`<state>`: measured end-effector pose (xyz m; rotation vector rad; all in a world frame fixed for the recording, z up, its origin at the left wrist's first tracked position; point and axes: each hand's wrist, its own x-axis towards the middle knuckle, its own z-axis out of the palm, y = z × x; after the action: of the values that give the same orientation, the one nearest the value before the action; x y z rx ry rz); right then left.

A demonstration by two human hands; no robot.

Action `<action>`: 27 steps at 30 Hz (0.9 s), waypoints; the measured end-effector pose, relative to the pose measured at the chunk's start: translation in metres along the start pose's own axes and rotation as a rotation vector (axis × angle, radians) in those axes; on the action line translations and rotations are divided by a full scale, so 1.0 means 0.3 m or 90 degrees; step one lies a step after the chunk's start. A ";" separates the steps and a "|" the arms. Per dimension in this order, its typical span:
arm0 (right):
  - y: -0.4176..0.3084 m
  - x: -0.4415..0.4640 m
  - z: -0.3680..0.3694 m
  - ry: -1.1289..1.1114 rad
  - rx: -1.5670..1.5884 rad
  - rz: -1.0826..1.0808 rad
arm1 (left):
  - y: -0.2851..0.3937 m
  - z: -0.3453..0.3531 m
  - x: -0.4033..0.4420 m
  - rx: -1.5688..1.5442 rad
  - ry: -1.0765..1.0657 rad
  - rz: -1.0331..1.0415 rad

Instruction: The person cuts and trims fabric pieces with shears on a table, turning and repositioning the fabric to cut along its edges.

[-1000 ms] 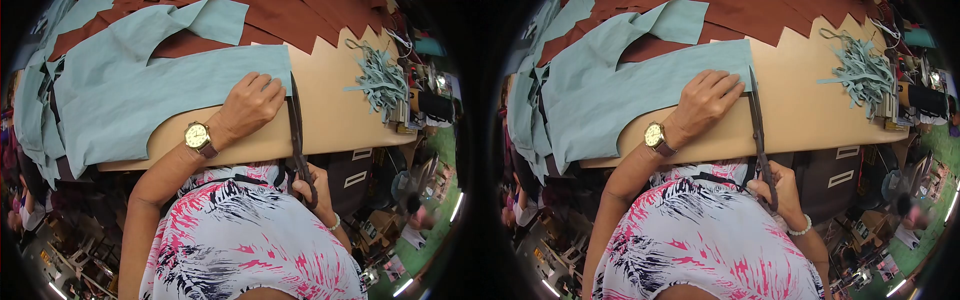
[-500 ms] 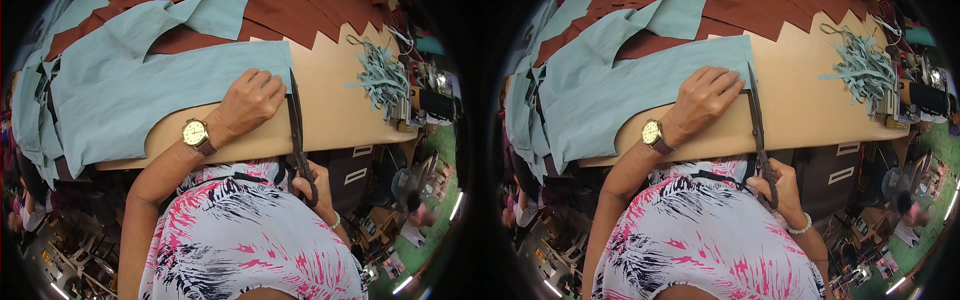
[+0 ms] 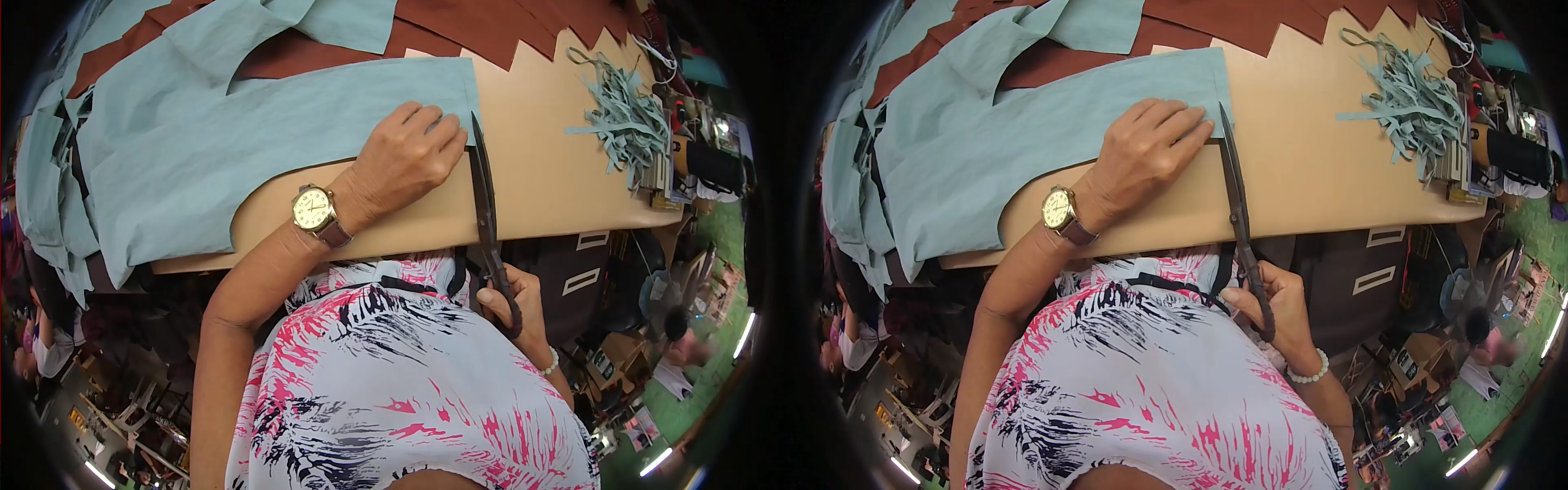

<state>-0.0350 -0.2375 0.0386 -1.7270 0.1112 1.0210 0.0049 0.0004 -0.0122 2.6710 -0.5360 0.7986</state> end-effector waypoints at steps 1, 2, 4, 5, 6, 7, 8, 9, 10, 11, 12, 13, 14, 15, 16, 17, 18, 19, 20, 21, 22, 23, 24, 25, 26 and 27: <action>-0.007 -0.002 0.004 0.001 0.008 0.007 | 0.000 0.000 0.000 0.000 0.000 -0.001; -0.016 -0.004 0.008 0.002 0.017 0.014 | 0.000 -0.001 -0.001 -0.001 -0.001 -0.001; -0.014 -0.006 0.008 0.005 0.023 0.018 | 0.001 -0.003 0.000 -0.002 -0.002 -0.001; -0.006 -0.006 0.004 0.007 0.020 0.016 | 0.001 -0.003 0.000 -0.003 -0.002 -0.002; -0.001 -0.006 0.002 0.008 0.017 0.015 | 0.001 -0.003 0.000 -0.005 -0.003 -0.002; -0.003 -0.007 0.001 0.006 0.018 0.023 | 0.000 -0.003 0.000 -0.006 -0.003 -0.003; -0.009 -0.008 0.001 0.004 0.020 0.031 | -0.001 -0.003 0.000 -0.006 -0.004 -0.002; -0.015 -0.010 0.000 0.001 0.021 0.040 | -0.001 -0.003 -0.001 -0.006 -0.005 -0.002; -0.022 -0.011 0.001 0.000 0.014 0.048 | -0.001 -0.002 -0.001 -0.006 -0.005 -0.002; -0.029 -0.012 0.002 -0.002 0.008 0.055 | -0.001 -0.001 -0.002 -0.008 -0.002 -0.001; -0.033 -0.013 0.004 -0.004 0.001 0.063 | -0.001 0.001 -0.002 -0.010 0.001 0.000; -0.025 -0.012 0.003 -0.015 0.021 0.049 | -0.002 0.002 -0.002 -0.012 0.004 0.002; -0.011 -0.009 0.000 -0.026 0.042 0.034 | -0.003 0.002 -0.002 -0.011 0.006 0.005; -0.001 -0.007 -0.003 -0.036 0.062 0.020 | -0.005 0.001 -0.001 -0.011 0.008 0.009; 0.000 -0.005 -0.005 -0.040 0.075 0.010 | -0.005 0.000 -0.001 -0.012 0.010 0.012; 0.000 -0.001 -0.007 -0.045 0.088 0.000 | -0.003 -0.002 -0.001 -0.017 0.010 0.012; -0.001 0.004 -0.008 -0.050 0.101 -0.009 | -0.002 -0.006 0.000 -0.022 0.011 0.012; -0.006 0.011 -0.004 -0.043 0.096 -0.013 | -0.001 -0.007 0.001 -0.026 0.011 0.012; -0.015 0.020 0.002 -0.038 0.091 -0.017 | -0.001 -0.007 0.000 -0.027 0.014 0.018; -0.022 0.029 0.005 -0.034 0.086 -0.021 | 0.000 -0.007 -0.001 -0.028 0.016 0.023; -0.023 0.037 0.005 -0.035 0.088 -0.018 | 0.000 -0.007 -0.002 -0.028 0.019 0.028; -0.023 0.045 0.005 -0.036 0.089 -0.015 | 0.000 -0.010 -0.001 -0.030 0.020 0.029; -0.023 0.051 0.005 -0.037 0.091 -0.012 | 0.001 -0.013 0.001 -0.032 0.021 0.031; -0.025 0.056 0.006 -0.037 0.091 -0.017 | 0.002 -0.015 0.001 -0.034 0.022 0.032; -0.027 0.060 0.006 -0.037 0.090 -0.021 | 0.001 -0.014 0.000 -0.037 0.022 0.033; -0.028 0.063 0.007 -0.037 0.090 -0.025 | 0.001 -0.014 -0.002 -0.039 0.023 0.033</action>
<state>-0.0200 -0.2250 0.0320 -1.5644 0.1093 1.0090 0.0023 0.0019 -0.0092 2.5918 -0.6139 0.8288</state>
